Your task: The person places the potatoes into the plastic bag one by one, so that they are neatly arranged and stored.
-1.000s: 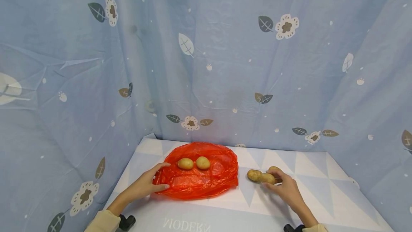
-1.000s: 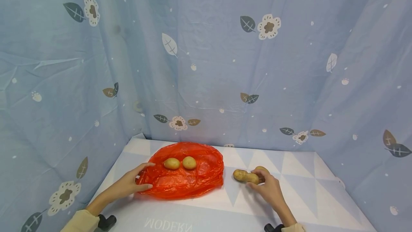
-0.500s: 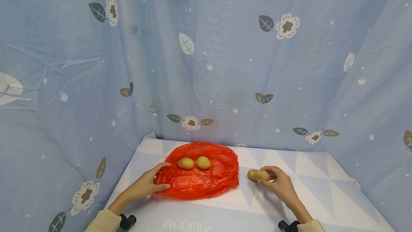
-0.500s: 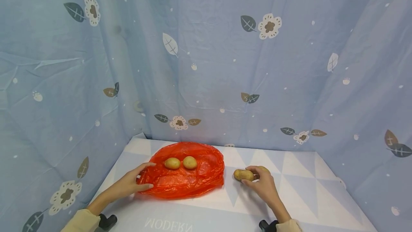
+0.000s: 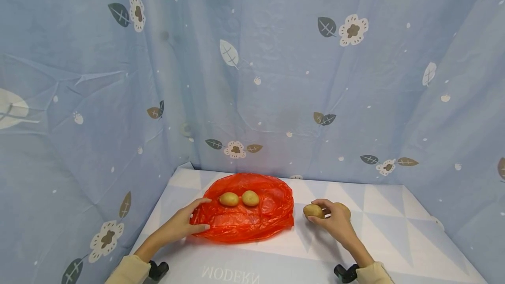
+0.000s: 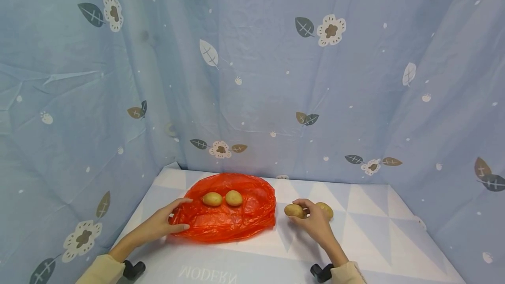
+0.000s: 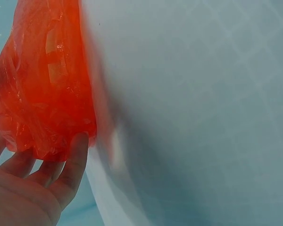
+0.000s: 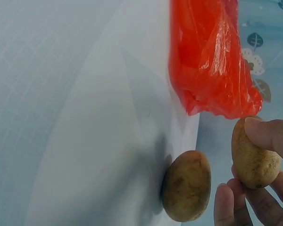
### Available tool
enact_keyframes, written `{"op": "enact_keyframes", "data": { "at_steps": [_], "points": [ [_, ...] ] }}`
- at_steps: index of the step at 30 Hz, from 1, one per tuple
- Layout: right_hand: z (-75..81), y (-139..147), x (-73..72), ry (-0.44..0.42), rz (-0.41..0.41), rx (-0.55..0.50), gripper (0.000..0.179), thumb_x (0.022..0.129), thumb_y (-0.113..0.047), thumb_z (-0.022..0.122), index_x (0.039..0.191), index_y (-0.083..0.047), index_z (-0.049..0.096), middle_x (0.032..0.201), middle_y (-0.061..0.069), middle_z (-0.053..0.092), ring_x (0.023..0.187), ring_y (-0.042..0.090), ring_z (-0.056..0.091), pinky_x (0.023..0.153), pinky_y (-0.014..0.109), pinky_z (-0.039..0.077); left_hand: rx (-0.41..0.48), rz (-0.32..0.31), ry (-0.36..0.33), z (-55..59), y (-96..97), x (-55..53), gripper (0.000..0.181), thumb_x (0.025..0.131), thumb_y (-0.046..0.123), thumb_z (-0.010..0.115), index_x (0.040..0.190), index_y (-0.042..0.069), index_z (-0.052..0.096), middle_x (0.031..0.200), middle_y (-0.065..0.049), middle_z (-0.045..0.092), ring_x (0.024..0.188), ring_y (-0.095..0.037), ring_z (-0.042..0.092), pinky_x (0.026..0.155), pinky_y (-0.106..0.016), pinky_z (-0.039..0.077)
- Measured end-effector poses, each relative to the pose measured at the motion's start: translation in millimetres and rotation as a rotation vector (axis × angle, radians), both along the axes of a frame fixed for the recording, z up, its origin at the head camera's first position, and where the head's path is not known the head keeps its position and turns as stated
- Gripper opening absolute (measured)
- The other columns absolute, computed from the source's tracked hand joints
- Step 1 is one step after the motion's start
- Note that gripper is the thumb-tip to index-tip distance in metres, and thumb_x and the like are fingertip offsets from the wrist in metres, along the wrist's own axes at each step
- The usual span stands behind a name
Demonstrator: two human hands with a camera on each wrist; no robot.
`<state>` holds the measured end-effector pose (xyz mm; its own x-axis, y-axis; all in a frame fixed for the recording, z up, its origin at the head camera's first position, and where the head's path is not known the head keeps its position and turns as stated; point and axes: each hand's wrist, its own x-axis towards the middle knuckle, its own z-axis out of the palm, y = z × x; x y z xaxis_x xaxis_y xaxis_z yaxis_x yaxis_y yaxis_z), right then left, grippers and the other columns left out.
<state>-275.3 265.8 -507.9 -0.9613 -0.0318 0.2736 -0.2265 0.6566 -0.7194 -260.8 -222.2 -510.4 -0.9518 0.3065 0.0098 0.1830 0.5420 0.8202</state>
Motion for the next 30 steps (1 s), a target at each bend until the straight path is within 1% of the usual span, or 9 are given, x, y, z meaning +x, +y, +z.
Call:
{"op": "enact_keyframes", "data": {
  "at_steps": [3, 6, 9, 12, 17, 21, 28, 30],
  "points": [
    [1.3, -4, 0.4, -0.048, 0.008, -0.022, 0.044, 0.077, -0.02, 0.093, 0.115, -0.016, 0.073, 0.108, 0.004, 0.073, 0.09, 0.018, 0.063, 0.075, 0.027, 0.052, 0.0, -0.001, 0.001, 0.1, 0.7, -0.2, 0.073, 0.087, 0.028, 0.084, 0.149, 0.017, 0.048, 0.152, -0.015, 0.049, 0.139, -0.044, 0.044, 0.108, -0.068, 0.039],
    [2.6, -9, 0.0, -0.073, 0.011, -0.024, 0.043, 0.078, -0.022, 0.092, 0.117, -0.019, 0.072, 0.111, 0.003, 0.072, 0.093, 0.018, 0.062, 0.078, 0.029, 0.051, 0.002, 0.004, -0.008, 0.0, 1.4, 0.1, 0.073, 0.087, 0.028, 0.084, 0.149, 0.017, 0.048, 0.152, -0.015, 0.049, 0.139, -0.044, 0.044, 0.108, -0.068, 0.04],
    [3.7, -15, -1.1, -0.068, 0.024, -0.024, 0.044, 0.077, -0.022, 0.092, 0.116, -0.02, 0.072, 0.111, 0.002, 0.072, 0.091, 0.018, 0.063, 0.077, 0.029, 0.052, 0.002, 0.019, -0.018, -0.1, 2.0, 0.8, 0.073, 0.086, 0.028, 0.085, 0.149, 0.019, 0.049, 0.151, -0.014, 0.049, 0.138, -0.044, 0.045, 0.106, -0.066, 0.042],
    [4.6, -21, -2.6, -0.049, 0.042, -0.038, 0.044, 0.076, -0.021, 0.093, 0.115, -0.019, 0.073, 0.107, 0.002, 0.073, 0.088, 0.018, 0.065, 0.074, 0.028, 0.054, 0.002, 0.03, -0.022, 0.1, 2.3, 1.5, 0.073, 0.086, 0.028, 0.085, 0.149, 0.02, 0.049, 0.15, -0.013, 0.05, 0.138, -0.043, 0.046, 0.105, -0.066, 0.044],
    [6.5, -33, -4.5, -0.062, 0.06, -0.073, 0.044, 0.075, -0.02, 0.094, 0.114, -0.021, 0.073, 0.105, 0.0, 0.073, 0.087, 0.018, 0.064, 0.073, 0.028, 0.054, 0.006, 0.027, -0.02, 0.1, 1.9, 1.7, 0.072, 0.086, 0.028, 0.085, 0.148, 0.02, 0.05, 0.15, -0.013, 0.05, 0.138, -0.043, 0.045, 0.106, -0.067, 0.042],
    [7.0, -42, -5.8, -0.068, 0.065, -0.07, 0.044, 0.076, -0.019, 0.093, 0.114, -0.022, 0.073, 0.107, -0.001, 0.072, 0.086, 0.016, 0.064, 0.071, 0.027, 0.055, 0.006, 0.025, -0.021, -0.2, 1.8, 1.4, 0.072, 0.086, 0.028, 0.085, 0.148, 0.02, 0.049, 0.151, -0.013, 0.05, 0.139, -0.043, 0.045, 0.107, -0.067, 0.042],
    [4.8, -56, -8.0, -0.044, 0.115, -0.084, 0.043, 0.076, -0.016, 0.093, 0.114, -0.019, 0.072, 0.102, -0.002, 0.072, 0.083, 0.018, 0.064, 0.067, 0.027, 0.054, -0.001, 0.031, -0.027, -0.1, 2.1, 1.8, 0.072, 0.085, 0.028, 0.086, 0.148, 0.022, 0.05, 0.152, -0.013, 0.049, 0.139, -0.044, 0.045, 0.107, -0.068, 0.041],
    [5.2, -59, -8.0, -0.041, 0.121, -0.083, 0.042, 0.076, -0.017, 0.093, 0.113, -0.021, 0.072, 0.101, -0.004, 0.072, 0.083, 0.016, 0.064, 0.068, 0.028, 0.054, -0.002, 0.027, -0.022, -0.3, 2.2, 1.4, 0.072, 0.085, 0.028, 0.086, 0.148, 0.022, 0.05, 0.152, -0.013, 0.049, 0.139, -0.044, 0.044, 0.107, -0.068, 0.04]
  ]
}}
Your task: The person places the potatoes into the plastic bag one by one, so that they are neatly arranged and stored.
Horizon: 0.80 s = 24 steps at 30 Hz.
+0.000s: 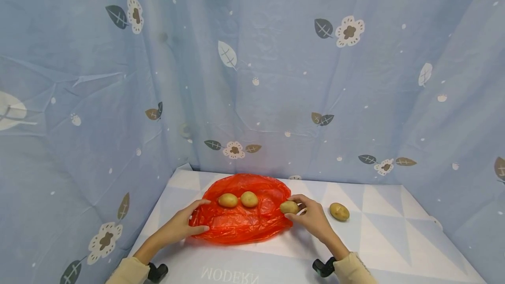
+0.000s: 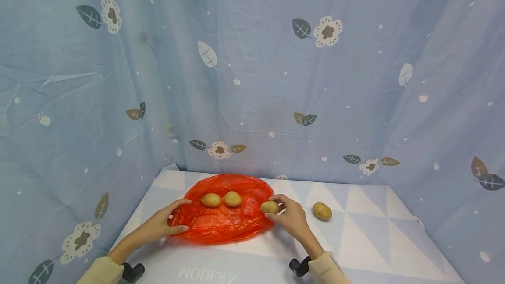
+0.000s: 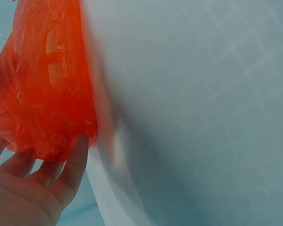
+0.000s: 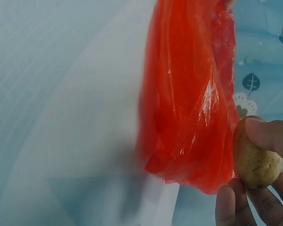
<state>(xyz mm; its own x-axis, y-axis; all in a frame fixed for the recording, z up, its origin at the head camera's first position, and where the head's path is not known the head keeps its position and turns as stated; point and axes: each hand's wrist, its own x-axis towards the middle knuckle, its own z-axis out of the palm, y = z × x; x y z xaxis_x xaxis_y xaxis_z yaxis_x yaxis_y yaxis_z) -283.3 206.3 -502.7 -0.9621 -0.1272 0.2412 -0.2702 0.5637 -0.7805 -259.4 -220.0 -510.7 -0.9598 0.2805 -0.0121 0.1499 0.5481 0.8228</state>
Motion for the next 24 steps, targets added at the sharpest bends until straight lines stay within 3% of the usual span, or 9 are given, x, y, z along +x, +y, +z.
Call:
{"op": "enact_keyframes", "data": {
  "at_steps": [8, 24],
  "points": [
    [5.0, -17, 0.4, 0.017, 0.018, 0.046, 0.041, 0.076, -0.025, 0.093, 0.11, -0.031, 0.071, 0.095, -0.013, 0.07, 0.084, 0.012, 0.064, 0.067, 0.029, 0.052, 0.01, -0.01, 0.017, -1.7, -0.8, -0.7, 0.072, 0.085, 0.029, 0.086, 0.147, 0.022, 0.05, 0.152, -0.013, 0.049, 0.139, -0.044, 0.044, 0.108, -0.068, 0.039],
    [8.6, -56, -2.9, 0.046, 0.149, 0.013, 0.039, 0.08, -0.025, 0.091, 0.113, -0.025, 0.07, 0.1, -0.011, 0.069, 0.087, 0.015, 0.062, 0.074, 0.028, 0.055, 0.009, -0.013, -0.003, 0.1, 2.2, 0.1, 0.073, 0.086, 0.028, 0.085, 0.149, 0.02, 0.049, 0.152, -0.014, 0.049, 0.139, -0.045, 0.044, 0.107, -0.067, 0.041]
  ]
}}
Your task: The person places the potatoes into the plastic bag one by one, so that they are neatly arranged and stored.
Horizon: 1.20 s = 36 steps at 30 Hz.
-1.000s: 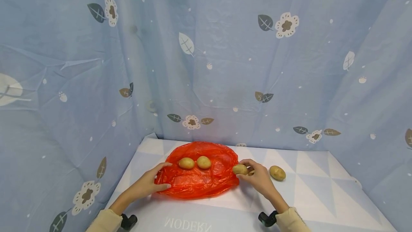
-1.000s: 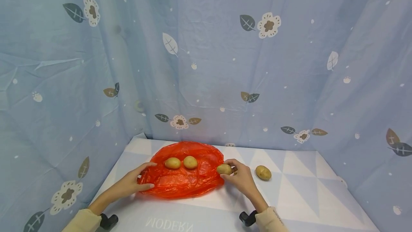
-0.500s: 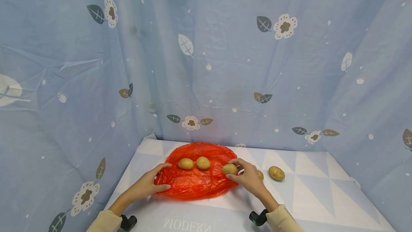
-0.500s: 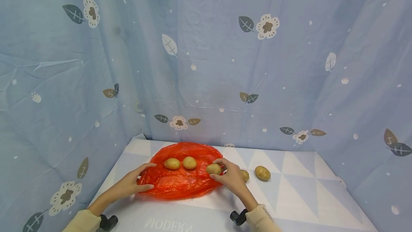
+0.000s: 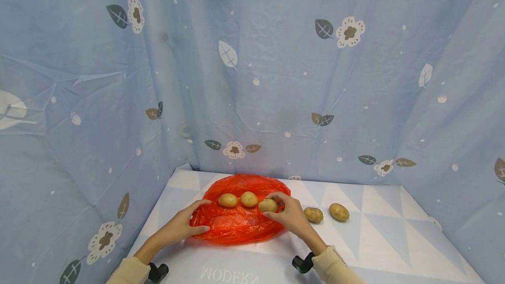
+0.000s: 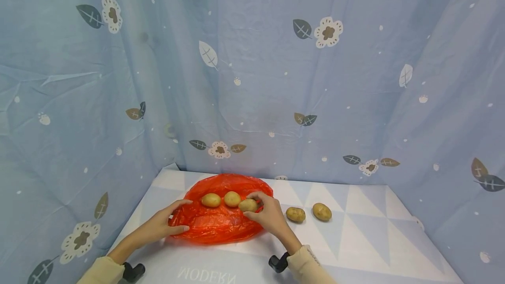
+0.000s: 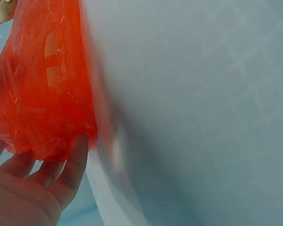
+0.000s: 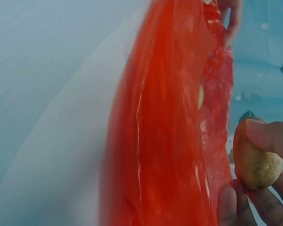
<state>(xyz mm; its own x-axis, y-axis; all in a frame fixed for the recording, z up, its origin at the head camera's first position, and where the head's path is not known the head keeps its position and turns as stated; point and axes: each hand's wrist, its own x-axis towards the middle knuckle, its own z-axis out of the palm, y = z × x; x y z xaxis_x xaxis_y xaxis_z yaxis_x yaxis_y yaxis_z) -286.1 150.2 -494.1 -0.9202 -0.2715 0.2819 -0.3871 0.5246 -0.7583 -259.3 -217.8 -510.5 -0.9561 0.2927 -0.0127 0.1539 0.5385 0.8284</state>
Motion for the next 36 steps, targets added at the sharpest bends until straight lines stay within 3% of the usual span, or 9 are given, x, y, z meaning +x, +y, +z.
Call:
{"op": "enact_keyframes", "data": {
  "at_steps": [15, 23, 36],
  "points": [
    [-11.3, -40, -8.8, -0.031, 0.062, -0.003, 0.041, 0.082, -0.028, 0.089, 0.117, -0.022, 0.07, 0.108, -0.009, 0.069, 0.089, 0.014, 0.063, 0.075, 0.026, 0.057, -0.007, 0.016, -0.006, -2.2, 0.6, -0.9, 0.072, 0.085, 0.027, 0.086, 0.148, 0.023, 0.05, 0.151, -0.012, 0.05, 0.138, -0.043, 0.045, 0.107, -0.067, 0.041],
    [-16.6, -59, -11.3, -0.035, 0.1, -0.021, 0.039, 0.082, -0.023, 0.089, 0.117, -0.022, 0.07, 0.103, -0.012, 0.069, 0.092, 0.015, 0.063, 0.077, 0.027, 0.057, -0.01, 0.014, -0.004, -1.1, 1.5, -1.0, 0.072, 0.086, 0.028, 0.085, 0.148, 0.022, 0.05, 0.151, -0.012, 0.05, 0.139, -0.043, 0.044, 0.108, -0.067, 0.04],
    [-27.3, -88, -17.4, 0.015, 0.115, -0.008, 0.034, 0.08, -0.023, 0.09, 0.109, -0.021, 0.071, 0.106, -0.011, 0.065, 0.093, 0.011, 0.063, 0.084, 0.031, 0.053, -0.003, -0.051, 0.042, 0.7, -1.1, -0.8, 0.072, 0.088, 0.029, 0.083, 0.15, 0.017, 0.047, 0.152, -0.014, 0.048, 0.139, -0.044, 0.043, 0.109, -0.07, 0.036]
  ]
}}
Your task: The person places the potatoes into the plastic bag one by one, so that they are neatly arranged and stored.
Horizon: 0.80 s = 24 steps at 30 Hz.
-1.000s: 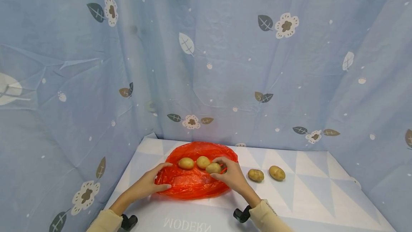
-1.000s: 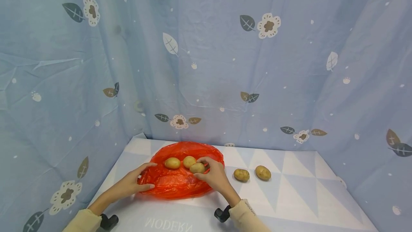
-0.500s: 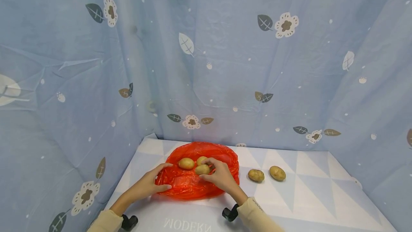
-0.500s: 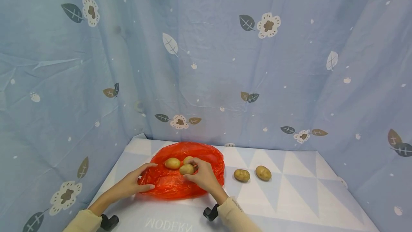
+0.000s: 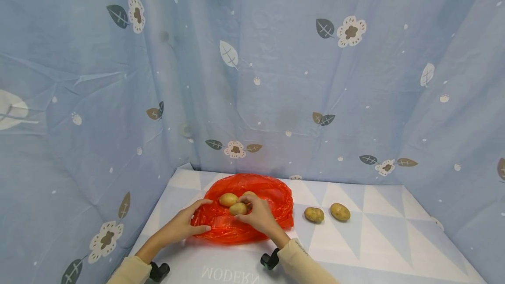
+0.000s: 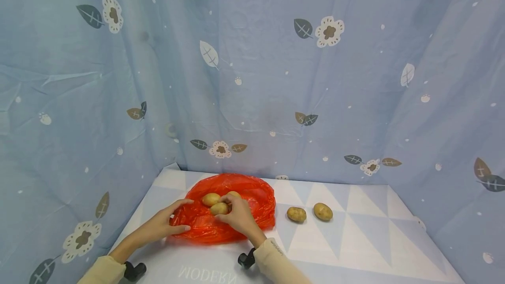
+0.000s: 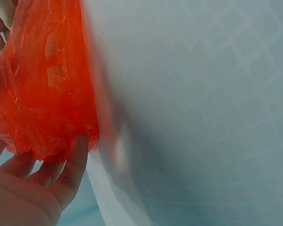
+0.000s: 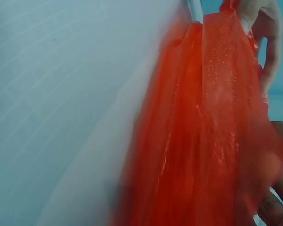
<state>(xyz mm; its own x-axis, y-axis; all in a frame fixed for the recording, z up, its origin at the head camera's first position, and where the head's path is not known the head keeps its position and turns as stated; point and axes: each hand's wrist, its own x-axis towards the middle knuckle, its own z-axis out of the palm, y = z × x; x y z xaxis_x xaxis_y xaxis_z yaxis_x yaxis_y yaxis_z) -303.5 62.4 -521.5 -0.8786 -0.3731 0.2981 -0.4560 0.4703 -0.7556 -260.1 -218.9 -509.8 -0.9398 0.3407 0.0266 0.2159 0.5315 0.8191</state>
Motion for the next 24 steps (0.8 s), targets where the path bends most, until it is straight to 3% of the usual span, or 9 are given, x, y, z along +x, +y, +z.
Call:
{"op": "enact_keyframes", "data": {
  "at_steps": [18, 24],
  "points": [
    [-10.3, -23, -9.9, -0.085, -0.042, 0.034, 0.035, 0.077, -0.02, 0.092, 0.107, -0.016, 0.073, 0.097, -0.008, 0.066, 0.089, 0.013, 0.058, 0.075, 0.025, 0.053, 0.005, -0.007, -0.001, -0.5, -0.5, -0.5, 0.072, 0.088, 0.029, 0.083, 0.15, 0.017, 0.047, 0.151, -0.014, 0.049, 0.138, -0.043, 0.045, 0.108, -0.071, 0.036],
    [-12.4, -27, -11.6, -0.116, -0.06, 0.033, 0.036, 0.078, -0.02, 0.092, 0.108, -0.015, 0.072, 0.097, -0.007, 0.067, 0.089, 0.012, 0.059, 0.078, 0.027, 0.055, 0.01, -0.012, 0.0, -1.4, -1.5, -0.8, 0.072, 0.088, 0.029, 0.083, 0.149, 0.017, 0.047, 0.152, -0.014, 0.048, 0.138, -0.044, 0.044, 0.108, -0.071, 0.036]
  ]
}}
